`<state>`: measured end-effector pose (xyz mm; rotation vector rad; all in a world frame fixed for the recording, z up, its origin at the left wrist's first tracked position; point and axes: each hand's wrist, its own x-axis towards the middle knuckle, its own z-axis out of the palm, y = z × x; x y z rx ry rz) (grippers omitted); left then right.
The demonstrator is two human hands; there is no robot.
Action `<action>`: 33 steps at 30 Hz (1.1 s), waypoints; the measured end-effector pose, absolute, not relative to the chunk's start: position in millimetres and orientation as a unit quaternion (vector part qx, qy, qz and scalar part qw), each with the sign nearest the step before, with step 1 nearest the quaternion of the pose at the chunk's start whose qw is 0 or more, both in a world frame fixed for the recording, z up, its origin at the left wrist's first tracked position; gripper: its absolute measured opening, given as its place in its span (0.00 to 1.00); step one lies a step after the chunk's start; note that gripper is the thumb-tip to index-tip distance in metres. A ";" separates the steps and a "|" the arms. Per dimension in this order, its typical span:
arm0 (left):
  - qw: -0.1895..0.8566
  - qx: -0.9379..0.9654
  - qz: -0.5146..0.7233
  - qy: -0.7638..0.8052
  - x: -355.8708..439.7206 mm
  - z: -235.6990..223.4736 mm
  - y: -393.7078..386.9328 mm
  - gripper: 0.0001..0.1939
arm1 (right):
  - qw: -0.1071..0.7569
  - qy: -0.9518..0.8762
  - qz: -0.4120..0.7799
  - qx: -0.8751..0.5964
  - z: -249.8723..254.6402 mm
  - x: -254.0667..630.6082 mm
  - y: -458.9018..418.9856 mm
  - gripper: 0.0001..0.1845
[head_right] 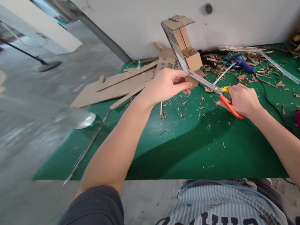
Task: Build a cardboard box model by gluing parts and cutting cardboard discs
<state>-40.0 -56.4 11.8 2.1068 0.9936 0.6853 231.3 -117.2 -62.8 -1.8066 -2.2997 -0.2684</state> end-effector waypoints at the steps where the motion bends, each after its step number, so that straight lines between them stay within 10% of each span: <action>1: 0.353 0.810 0.264 0.386 -39.7 12.3 -57.0 0.04 | 0.101 -0.778 -0.091 -0.613 -62.7 231.5 -116.8 0.41; 12: 0.418 0.784 0.249 0.386 -41.4 13.0 -51.9 0.04 | 0.075 -0.739 -0.083 -0.664 -62.7 230.8 -115.7 0.44; 17: 0.402 0.818 0.020 0.411 -47.8 -1.3 -38.3 0.04 | 0.080 -0.709 -0.060 -0.698 -65.2 233.0 -112.0 0.45; 22: 0.349 0.825 -0.186 0.404 -44.9 -10.5 -37.3 0.06 | 0.077 -0.702 -0.028 -0.708 -65.7 231.4 -109.1 0.45; 33: 0.089 0.872 -0.139 0.460 -30.5 -22.6 -50.1 0.21 | 0.224 -0.700 0.039 -0.677 -76.3 244.7 -104.2 0.39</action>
